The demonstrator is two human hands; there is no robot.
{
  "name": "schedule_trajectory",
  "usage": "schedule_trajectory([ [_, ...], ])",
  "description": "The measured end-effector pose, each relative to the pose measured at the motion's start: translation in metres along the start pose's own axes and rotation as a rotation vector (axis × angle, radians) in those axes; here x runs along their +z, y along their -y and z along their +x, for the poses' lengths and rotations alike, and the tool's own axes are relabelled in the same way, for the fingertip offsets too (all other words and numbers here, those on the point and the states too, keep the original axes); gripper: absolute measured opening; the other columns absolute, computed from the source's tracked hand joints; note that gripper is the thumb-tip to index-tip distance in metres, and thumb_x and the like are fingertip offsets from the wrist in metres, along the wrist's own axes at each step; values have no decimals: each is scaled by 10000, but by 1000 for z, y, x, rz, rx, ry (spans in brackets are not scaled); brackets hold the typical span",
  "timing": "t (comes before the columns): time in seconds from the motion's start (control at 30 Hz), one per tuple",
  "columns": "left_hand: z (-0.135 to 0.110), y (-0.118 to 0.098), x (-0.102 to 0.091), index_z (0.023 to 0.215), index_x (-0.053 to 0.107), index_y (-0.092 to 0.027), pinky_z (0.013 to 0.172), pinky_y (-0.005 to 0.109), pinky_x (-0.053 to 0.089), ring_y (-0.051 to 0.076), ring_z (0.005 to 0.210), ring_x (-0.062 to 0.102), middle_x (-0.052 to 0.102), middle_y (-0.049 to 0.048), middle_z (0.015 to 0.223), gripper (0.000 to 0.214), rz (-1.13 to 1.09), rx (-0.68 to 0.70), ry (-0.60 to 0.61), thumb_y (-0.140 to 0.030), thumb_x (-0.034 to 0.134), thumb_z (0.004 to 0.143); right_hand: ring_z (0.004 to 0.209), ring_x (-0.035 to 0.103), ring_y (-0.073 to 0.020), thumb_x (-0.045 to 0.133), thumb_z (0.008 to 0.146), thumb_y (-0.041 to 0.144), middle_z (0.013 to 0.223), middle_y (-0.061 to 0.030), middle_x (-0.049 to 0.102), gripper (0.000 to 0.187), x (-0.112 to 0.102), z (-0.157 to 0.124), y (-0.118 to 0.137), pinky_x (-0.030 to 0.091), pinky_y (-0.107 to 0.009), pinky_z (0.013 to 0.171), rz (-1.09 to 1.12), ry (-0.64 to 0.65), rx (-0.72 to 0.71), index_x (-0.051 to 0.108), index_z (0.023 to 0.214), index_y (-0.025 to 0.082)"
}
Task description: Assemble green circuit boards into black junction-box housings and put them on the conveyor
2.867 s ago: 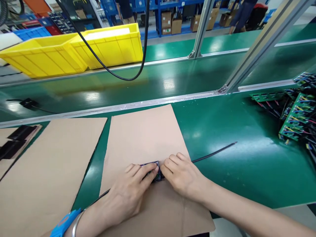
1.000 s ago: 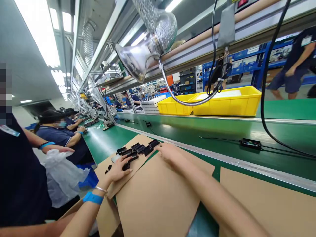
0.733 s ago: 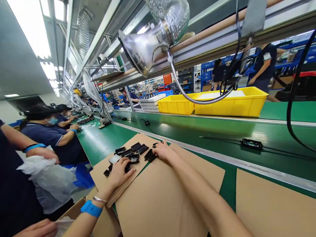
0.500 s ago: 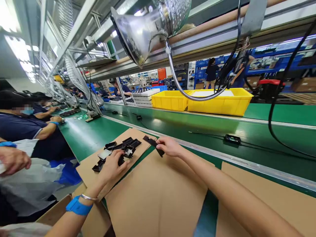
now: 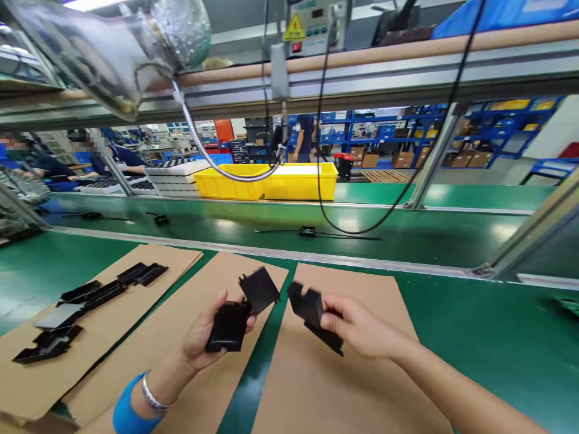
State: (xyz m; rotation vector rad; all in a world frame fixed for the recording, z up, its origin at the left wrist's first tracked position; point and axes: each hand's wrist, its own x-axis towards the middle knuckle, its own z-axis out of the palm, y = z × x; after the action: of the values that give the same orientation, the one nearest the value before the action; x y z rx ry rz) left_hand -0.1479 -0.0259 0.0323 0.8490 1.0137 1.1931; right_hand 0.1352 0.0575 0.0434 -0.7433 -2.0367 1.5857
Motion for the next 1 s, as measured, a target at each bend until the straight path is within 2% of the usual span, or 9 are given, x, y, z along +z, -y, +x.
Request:
schedule_trajectory([
  [0.1,23,11,38,1002,602,-142,620,277,473,176,696,591,612,62,787,619,392,41,134,-698,366,870,805,547,-229,467,853,112,916,-84,596,147,-3,-56,-16,484,-388,729,-712,-13,-58,574,835,211],
  [0.17,32,19,62,963,623,-149,671,285,461,180,737,567,601,52,807,530,491,37,201,-651,525,823,923,554,-280,441,804,45,1015,-128,600,222,5,-88,-26,489,-454,788,-951,-24,-123,582,859,207],
  [0.27,38,26,93,925,661,-175,837,324,432,208,874,533,596,56,925,392,666,71,291,-517,714,741,1033,534,-317,505,775,66,1135,-142,591,201,21,-125,-33,480,-498,858,-1057,-96,-200,586,885,214],
  [0.4,51,21,116,1057,682,-211,974,376,384,256,1056,526,589,81,1126,388,900,152,345,-502,660,801,972,559,-300,563,766,131,1068,-111,631,143,37,-156,-39,497,-465,815,-1062,-207,-203,584,858,238],
  [0.57,110,11,126,1095,679,-148,771,361,507,267,923,647,656,112,1035,628,784,24,269,-687,475,846,1139,500,-343,577,750,159,1212,-149,590,179,41,-159,-52,414,-525,950,-1096,-288,-89,613,919,206],
  [0.67,150,18,130,1141,630,-120,661,337,532,233,801,684,680,121,992,685,786,-11,249,-697,349,901,1220,419,-395,685,722,388,1333,-194,494,383,35,-146,-51,357,-562,995,-957,-311,13,604,1036,183],
  [0.73,171,27,130,1106,625,-117,688,339,541,202,794,675,681,107,976,581,839,-3,202,-624,399,933,1196,429,-395,679,717,529,1317,-202,496,548,30,-137,-48,343,-568,994,-870,-303,45,577,1125,178],
  [0.83,188,40,129,1055,624,-136,785,372,536,183,861,647,662,64,996,365,965,58,127,-468,515,950,1054,517,-314,627,777,466,1134,-141,604,459,22,-128,-43,300,-541,1022,-832,-233,30,561,1133,184],
  [1.0,173,49,127,965,675,-154,1063,551,348,352,1173,526,641,134,1136,379,1116,284,89,-498,562,851,933,569,-244,661,730,410,980,-65,668,393,5,-122,-55,376,-429,942,-950,-75,-127,578,1052,200],
])
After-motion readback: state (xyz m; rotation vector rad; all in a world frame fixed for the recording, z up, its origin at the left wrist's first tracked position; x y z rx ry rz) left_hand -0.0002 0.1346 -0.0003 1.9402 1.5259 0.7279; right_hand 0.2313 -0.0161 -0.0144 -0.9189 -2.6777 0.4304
